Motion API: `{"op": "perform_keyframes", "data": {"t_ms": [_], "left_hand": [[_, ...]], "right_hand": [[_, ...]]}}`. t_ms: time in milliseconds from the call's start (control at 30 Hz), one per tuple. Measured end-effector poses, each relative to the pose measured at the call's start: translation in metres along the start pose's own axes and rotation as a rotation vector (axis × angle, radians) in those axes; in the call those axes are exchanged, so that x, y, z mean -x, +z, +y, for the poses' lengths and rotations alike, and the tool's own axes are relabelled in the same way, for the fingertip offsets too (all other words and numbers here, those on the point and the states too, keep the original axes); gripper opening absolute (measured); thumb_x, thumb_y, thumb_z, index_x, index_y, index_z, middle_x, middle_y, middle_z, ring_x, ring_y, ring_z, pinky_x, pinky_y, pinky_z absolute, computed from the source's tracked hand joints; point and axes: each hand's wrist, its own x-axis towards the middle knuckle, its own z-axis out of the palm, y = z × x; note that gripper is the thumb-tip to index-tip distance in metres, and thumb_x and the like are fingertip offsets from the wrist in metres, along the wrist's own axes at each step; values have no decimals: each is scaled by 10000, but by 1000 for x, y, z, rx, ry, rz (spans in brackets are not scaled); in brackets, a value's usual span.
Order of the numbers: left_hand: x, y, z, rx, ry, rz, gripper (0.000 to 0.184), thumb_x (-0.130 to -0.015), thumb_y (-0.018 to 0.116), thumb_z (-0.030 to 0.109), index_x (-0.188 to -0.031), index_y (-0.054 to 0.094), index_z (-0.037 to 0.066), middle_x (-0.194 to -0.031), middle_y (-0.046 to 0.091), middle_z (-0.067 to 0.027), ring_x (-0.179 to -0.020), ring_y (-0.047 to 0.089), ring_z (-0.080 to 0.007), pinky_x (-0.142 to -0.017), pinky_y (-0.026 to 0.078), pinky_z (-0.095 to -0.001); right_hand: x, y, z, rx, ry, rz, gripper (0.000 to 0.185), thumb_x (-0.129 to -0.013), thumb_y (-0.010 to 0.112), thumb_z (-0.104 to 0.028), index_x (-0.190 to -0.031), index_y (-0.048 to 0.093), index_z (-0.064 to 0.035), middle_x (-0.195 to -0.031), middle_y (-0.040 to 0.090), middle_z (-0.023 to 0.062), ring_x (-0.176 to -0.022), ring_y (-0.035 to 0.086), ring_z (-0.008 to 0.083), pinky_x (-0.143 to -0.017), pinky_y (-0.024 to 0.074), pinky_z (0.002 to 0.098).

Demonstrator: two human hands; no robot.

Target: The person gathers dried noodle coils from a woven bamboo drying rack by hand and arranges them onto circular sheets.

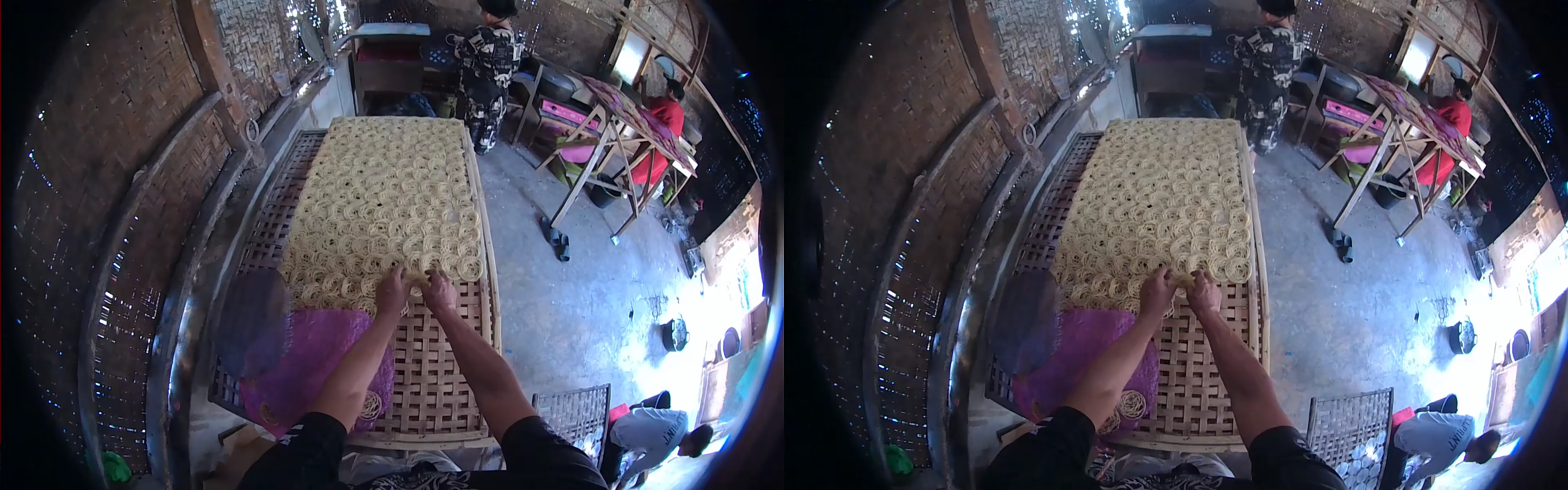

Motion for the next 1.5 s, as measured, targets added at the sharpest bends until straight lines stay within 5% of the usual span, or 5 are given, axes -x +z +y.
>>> {"op": "perform_keyframes", "data": {"t_ms": [300, 533, 867, 1267, 1500], "left_hand": [[125, -177, 17, -37, -32, -379, 198, -831, 709, 152, -997, 676, 48, -917, 677, -123, -786, 672, -282, -680, 542, -388], [262, -219, -18, -102, 204, -380, 292, -691, 721, 104, -982, 700, 83, -976, 635, -75, -924, 637, -281, -764, 542, -391], [289, -214, -23, -154, 117, -320, 373, -698, 731, 88, -1060, 644, 77, -1110, 594, -111, -1014, 602, -316, -864, 502, -417], [282, -217, -12, -126, -28, -339, 477, -671, 766, 106, -1109, 579, 77, -1071, 587, -134, -1009, 587, -342, -866, 494, -426], [275, -213, -15, -96, 35, -331, 517, -728, 764, 183, -1198, 573, 84, -1069, 608, -151, -981, 605, -354, -847, 506, -428]], "right_hand": [[156, -30, -21, -117, -574, -156, 261, -795, 752, -234, -989, 661, -84, -866, 650, 91, -790, 663, 283, -666, 541, 410], [277, 3, -55, 10, -896, -445, 449, -842, 653, -388, -1197, 591, -121, -1157, 625, 99, -1038, 610, 281, -851, 493, 421], [261, -7, -80, 114, -750, -883, 503, -821, 657, -384, -1245, 561, -131, -1217, 601, 109, -1121, 582, 305, -909, 476, 472], [282, 13, -70, 178, -840, -469, 449, -831, 662, -437, -1151, 622, -124, -1117, 631, 120, -1095, 587, 304, -840, 475, 448], [243, -7, -58, -325, -176, -596, 261, -857, 597, -291, -861, 664, -39, -846, 645, 141, -859, 664, 287, -777, 532, 409]]}}
